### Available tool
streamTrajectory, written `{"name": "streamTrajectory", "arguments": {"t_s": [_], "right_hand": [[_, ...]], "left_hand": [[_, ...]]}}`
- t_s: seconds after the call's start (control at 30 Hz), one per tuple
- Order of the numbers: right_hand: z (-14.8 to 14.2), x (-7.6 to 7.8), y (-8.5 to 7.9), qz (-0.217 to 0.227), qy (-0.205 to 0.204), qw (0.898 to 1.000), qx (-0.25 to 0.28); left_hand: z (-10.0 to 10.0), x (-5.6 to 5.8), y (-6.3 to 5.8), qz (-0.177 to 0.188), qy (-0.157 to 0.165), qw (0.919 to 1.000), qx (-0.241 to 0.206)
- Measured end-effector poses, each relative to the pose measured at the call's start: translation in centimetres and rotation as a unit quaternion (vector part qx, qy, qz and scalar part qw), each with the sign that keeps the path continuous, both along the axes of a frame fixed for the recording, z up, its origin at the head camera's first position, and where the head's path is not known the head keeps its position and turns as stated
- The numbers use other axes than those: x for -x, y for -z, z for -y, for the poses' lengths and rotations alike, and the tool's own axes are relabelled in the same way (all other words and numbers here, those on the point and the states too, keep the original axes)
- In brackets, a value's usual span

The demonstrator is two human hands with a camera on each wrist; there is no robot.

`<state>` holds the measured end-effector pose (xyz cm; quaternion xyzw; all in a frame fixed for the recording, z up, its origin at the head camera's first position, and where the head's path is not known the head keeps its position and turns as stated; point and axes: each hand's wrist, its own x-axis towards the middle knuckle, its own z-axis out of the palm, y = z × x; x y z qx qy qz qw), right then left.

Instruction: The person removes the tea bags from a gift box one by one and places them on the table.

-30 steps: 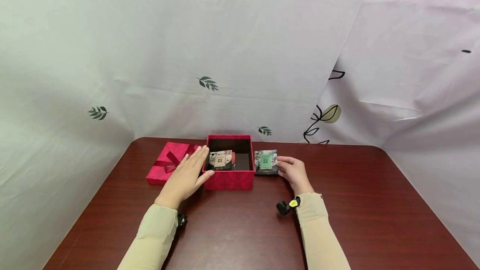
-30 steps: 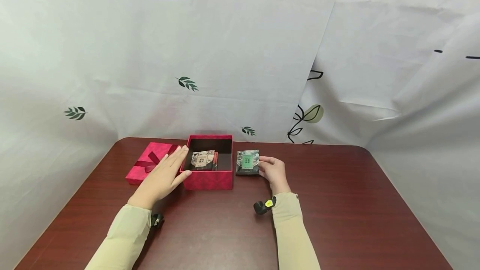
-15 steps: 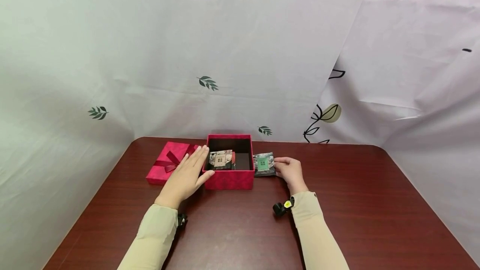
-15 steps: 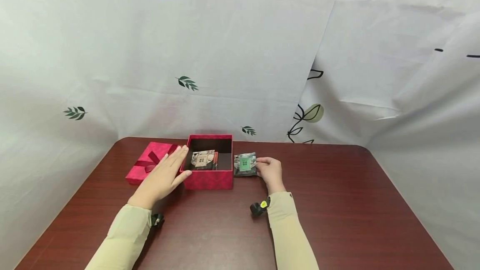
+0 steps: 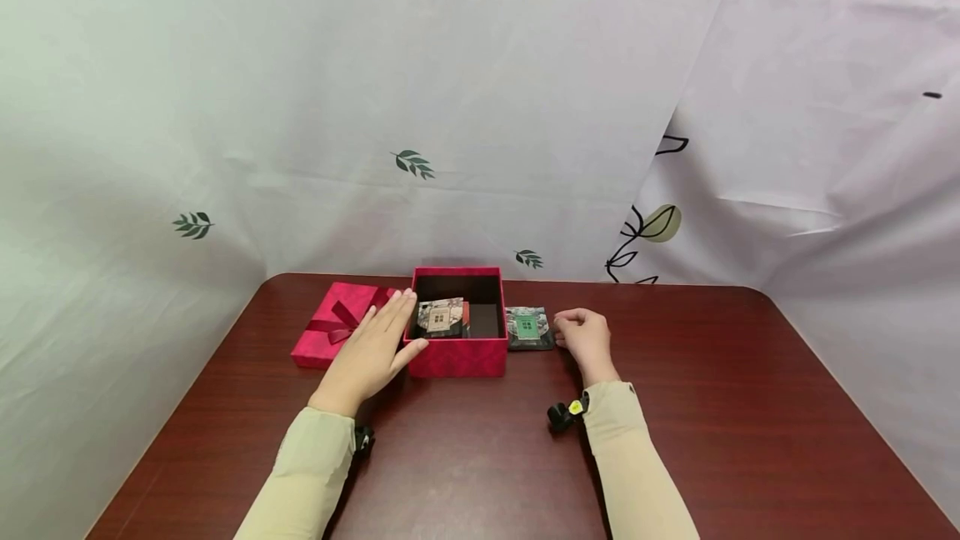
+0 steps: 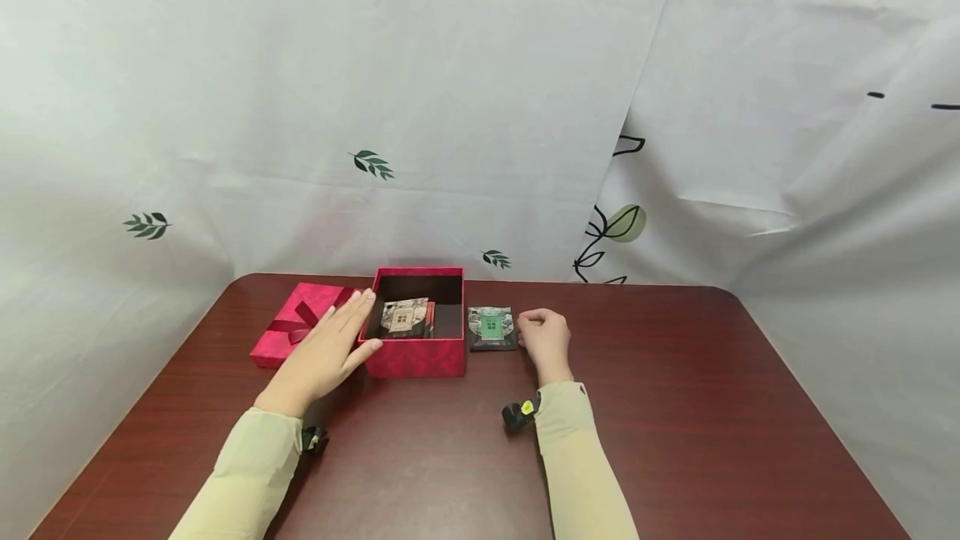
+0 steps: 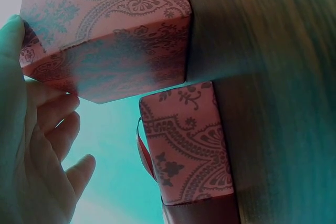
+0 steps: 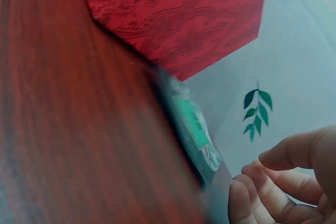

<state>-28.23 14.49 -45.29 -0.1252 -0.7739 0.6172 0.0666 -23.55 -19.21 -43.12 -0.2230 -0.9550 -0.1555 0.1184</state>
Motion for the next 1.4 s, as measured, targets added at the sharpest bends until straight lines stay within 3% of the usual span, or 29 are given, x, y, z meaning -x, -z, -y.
{"name": "streamTrajectory", "arguments": {"t_s": [0.3,0.73,1.03,1.23,1.4], "right_hand": [[0.6,-0.5,-1.8,0.005,-0.025,1.0,-0.002],[3.2,-2.0,-4.7,-0.067,-0.075,0.993,0.066],[5.6,-3.1,-5.9,-0.109,-0.127,0.979,0.117],[7.6,-3.1,-6.7,-0.114,-0.149,0.974,0.13],[9.0,-2.5,-7.7,-0.104,-0.163,0.975,0.111]], "left_hand": [[-0.1,0.0,0.0,-0.007,0.001,1.0,0.002],[0.0,-0.1,-0.2,0.001,-0.002,1.0,0.003],[0.0,-0.1,0.0,-0.003,0.001,1.0,0.004],[0.0,-0.2,0.0,-0.003,0.003,1.0,0.005],[-0.1,-0.2,-0.2,0.0,0.0,1.0,0.003]]}}
